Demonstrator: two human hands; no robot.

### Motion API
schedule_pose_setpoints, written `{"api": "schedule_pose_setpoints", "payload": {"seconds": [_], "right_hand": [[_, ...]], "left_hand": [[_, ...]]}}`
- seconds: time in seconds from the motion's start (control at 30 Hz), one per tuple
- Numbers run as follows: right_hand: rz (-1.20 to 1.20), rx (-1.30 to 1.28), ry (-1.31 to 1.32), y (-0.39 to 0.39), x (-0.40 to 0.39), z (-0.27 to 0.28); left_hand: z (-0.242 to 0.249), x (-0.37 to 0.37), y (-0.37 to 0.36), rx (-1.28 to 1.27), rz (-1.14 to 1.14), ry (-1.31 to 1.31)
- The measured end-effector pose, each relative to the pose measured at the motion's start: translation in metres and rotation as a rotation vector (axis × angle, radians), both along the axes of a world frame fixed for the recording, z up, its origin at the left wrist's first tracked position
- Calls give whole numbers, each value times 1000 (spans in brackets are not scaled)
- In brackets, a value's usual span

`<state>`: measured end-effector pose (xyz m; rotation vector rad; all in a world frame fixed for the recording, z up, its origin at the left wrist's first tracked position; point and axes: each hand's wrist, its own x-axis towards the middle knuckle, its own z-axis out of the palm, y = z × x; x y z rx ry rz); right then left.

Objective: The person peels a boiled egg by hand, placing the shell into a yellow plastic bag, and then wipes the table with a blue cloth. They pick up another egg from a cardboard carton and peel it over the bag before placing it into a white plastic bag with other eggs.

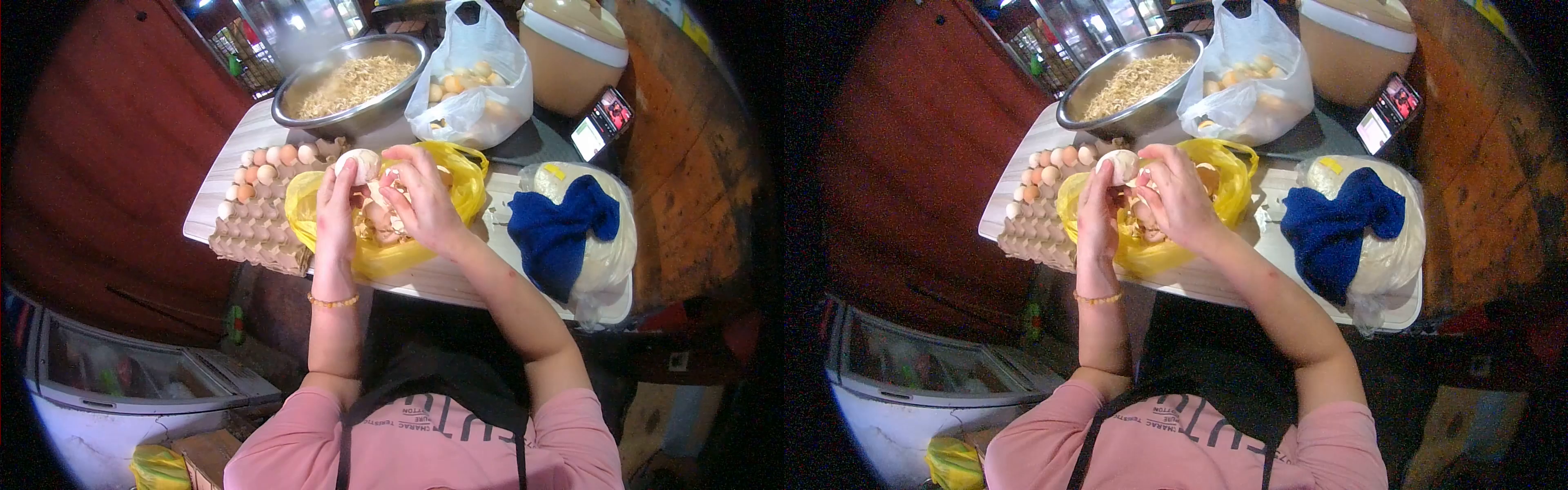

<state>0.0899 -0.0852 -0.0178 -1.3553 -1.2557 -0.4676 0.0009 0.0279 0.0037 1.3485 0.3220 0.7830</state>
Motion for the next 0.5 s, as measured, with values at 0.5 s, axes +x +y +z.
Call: {"api": "schedule_pose_setpoints", "payload": {"seconds": [0.5], "right_hand": [[273,-29,603,-1,-4,1]], "left_hand": [[-4,-11,-24,-46,-188,41]]}}
